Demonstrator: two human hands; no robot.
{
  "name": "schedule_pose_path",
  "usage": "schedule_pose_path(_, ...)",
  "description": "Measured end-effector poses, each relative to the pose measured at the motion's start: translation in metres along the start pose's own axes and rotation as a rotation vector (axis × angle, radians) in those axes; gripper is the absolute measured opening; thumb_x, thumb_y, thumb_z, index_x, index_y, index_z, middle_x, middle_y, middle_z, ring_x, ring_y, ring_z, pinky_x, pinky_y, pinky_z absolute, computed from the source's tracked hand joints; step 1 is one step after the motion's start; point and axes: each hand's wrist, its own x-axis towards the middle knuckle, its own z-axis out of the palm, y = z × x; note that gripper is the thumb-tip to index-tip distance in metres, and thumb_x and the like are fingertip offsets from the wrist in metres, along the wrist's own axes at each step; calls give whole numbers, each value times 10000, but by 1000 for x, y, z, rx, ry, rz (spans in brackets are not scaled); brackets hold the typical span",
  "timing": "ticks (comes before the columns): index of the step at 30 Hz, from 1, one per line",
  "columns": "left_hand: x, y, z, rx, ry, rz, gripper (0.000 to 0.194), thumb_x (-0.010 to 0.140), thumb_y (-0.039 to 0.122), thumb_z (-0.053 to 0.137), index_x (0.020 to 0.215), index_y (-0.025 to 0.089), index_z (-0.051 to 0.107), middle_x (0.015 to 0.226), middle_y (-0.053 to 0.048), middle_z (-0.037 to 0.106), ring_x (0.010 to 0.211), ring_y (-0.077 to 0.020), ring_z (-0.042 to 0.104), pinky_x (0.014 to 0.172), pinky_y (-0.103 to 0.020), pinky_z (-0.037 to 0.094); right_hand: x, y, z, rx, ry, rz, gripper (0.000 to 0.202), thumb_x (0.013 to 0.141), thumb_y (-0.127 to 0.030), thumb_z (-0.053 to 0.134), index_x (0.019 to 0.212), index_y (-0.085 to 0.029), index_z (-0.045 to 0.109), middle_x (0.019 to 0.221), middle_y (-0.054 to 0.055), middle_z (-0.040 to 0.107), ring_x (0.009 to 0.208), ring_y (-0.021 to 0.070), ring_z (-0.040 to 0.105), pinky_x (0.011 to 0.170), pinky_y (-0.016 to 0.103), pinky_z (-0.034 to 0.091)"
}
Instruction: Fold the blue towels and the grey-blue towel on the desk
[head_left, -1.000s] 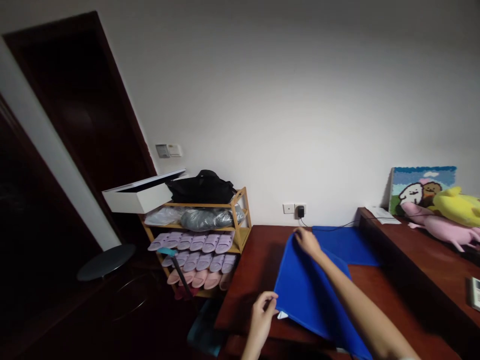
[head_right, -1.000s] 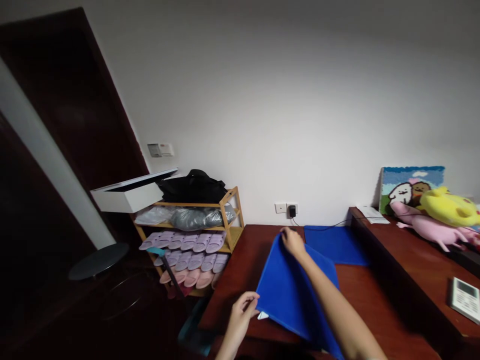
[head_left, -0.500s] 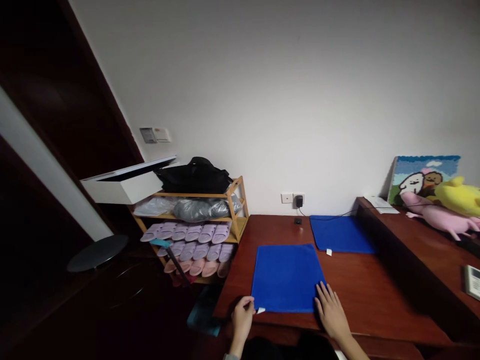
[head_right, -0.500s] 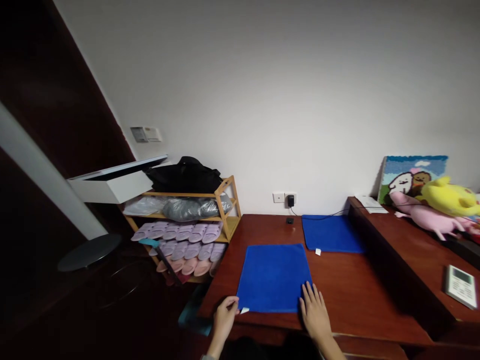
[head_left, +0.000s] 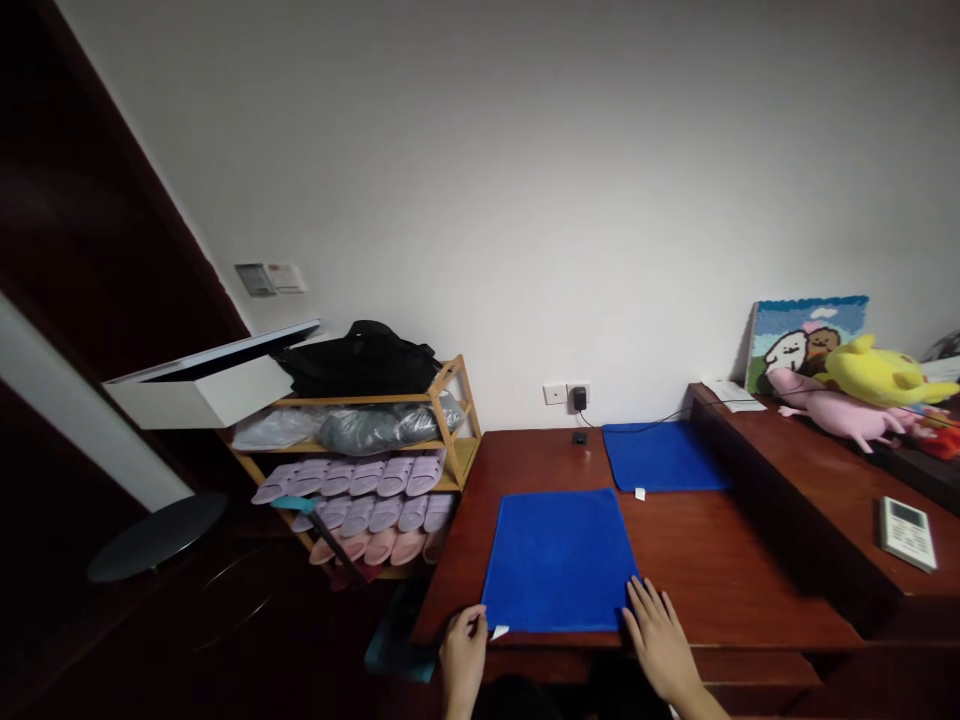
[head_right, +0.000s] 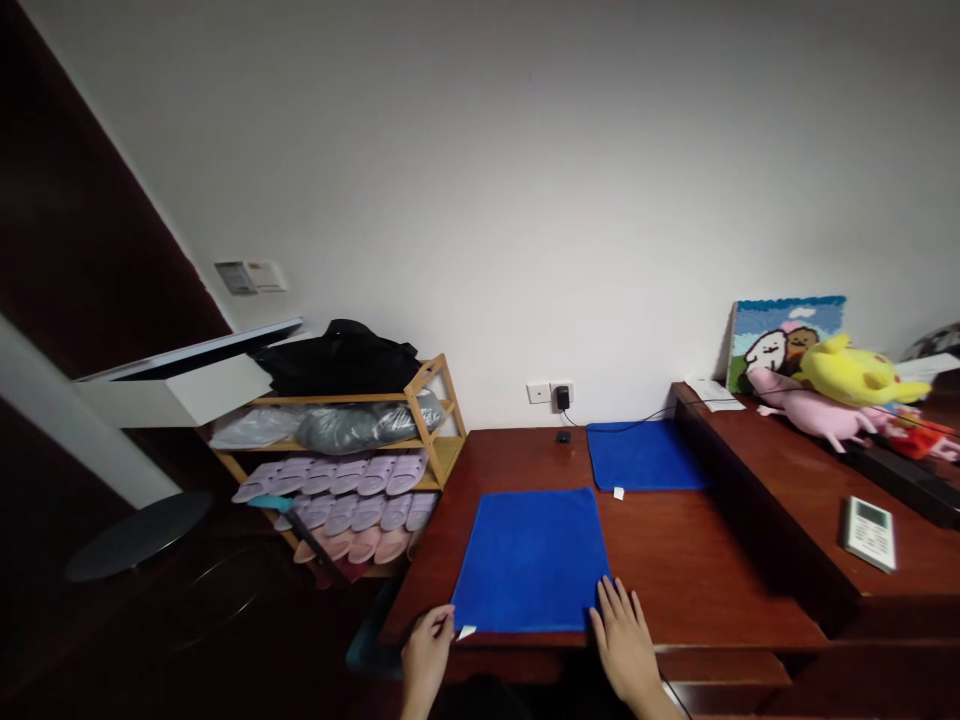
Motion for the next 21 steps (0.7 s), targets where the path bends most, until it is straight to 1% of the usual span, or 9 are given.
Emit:
schedule_pose_path(3,-1,-1,3,12,36,20,376,741,499,498,814,248,769,931,-111,795,828,-289,773,751,-360,611,37,-6,-19,-13,24,12,658,1044,-542,199,1557,-207,440,1618,31,414,1540,258,289,1288,490,174)
schedule_pose_path(5,-1,-4,5,14,49,25,372,738,497,503,818,253,773,940,-107,792,819,-286,771,746,-364,611,76,-13,-32,-38,9,32,636,1047,-478,191,1581,-196,394,1644,28,369,1548,247,267,1283,466,178)
schedule_pose_path(7,-1,-7,6,7,57,11,359,734,500,516,810,262,773,940,-98,790,809,-282,771,732,-358,613,118,-19,-42,-69,-38,79,627,1046,-431,186,1607,-191,330,1676,15,296,1563,244,220,1277,447,175)
schedule_pose_path(9,0,-11,6,-8,55,-12,353,726,514,534,803,269,777,940,-90,790,805,-282,772,726,-354,617,156,-21,-45,-86,-84,132,624,1044,-407,182,1624,-197,277,1700,-1,224,1572,247,180,1271,439,177)
schedule_pose_path(11,0,-15,6,-23,45,-34,367,717,537,550,809,272,787,954,-87,791,825,-289,775,736,-357,622,184,-21,-41,-86,-110,162,626,1042,-401,181,1631,-200,248,1710,-7,184,1574,250,170,1265,432,182)
schedule_pose_path(14,-1,-22,6,-37,40,-63,398,714,573,561,823,276,802,977,-85,793,859,-301,777,758,-367,628,203,-14,-28,-83,-117,170,648,1037,-409,181,1631,-156,232,1707,16,196,1575,248,164,1272,418,143)
schedule_pose_path(17,-1,-32,7,-19,48,-60,412,721,595,561,821,281,807,977,-84,784,833,-302,773,725,-374,635,202,-7,-14,-83,-100,162,676,1034,-427,165,1636,-121,179,1711,30,175,1584,224,115,1281,401,68)
schedule_pose_path(19,0,-35,7,35,75,1,411,729,593,562,816,276,808,1003,-101,766,817,-306,763,720,-403,639,200,-2,-8,-69,-66,130,672,1033,-433,149,1643,-149,146,1718,6,140,1587,200,86,1282,394,61)
schedule_pose_path(21,4,-30,9,122,140,101,405,757,571,556,837,265,809,1070,-127,736,897,-329,747,807,-460,633,199,0,-5,-51,-55,87,664,1034,-437,136,1645,-179,149,1717,-18,137,1587,183,77,1282,390,71)
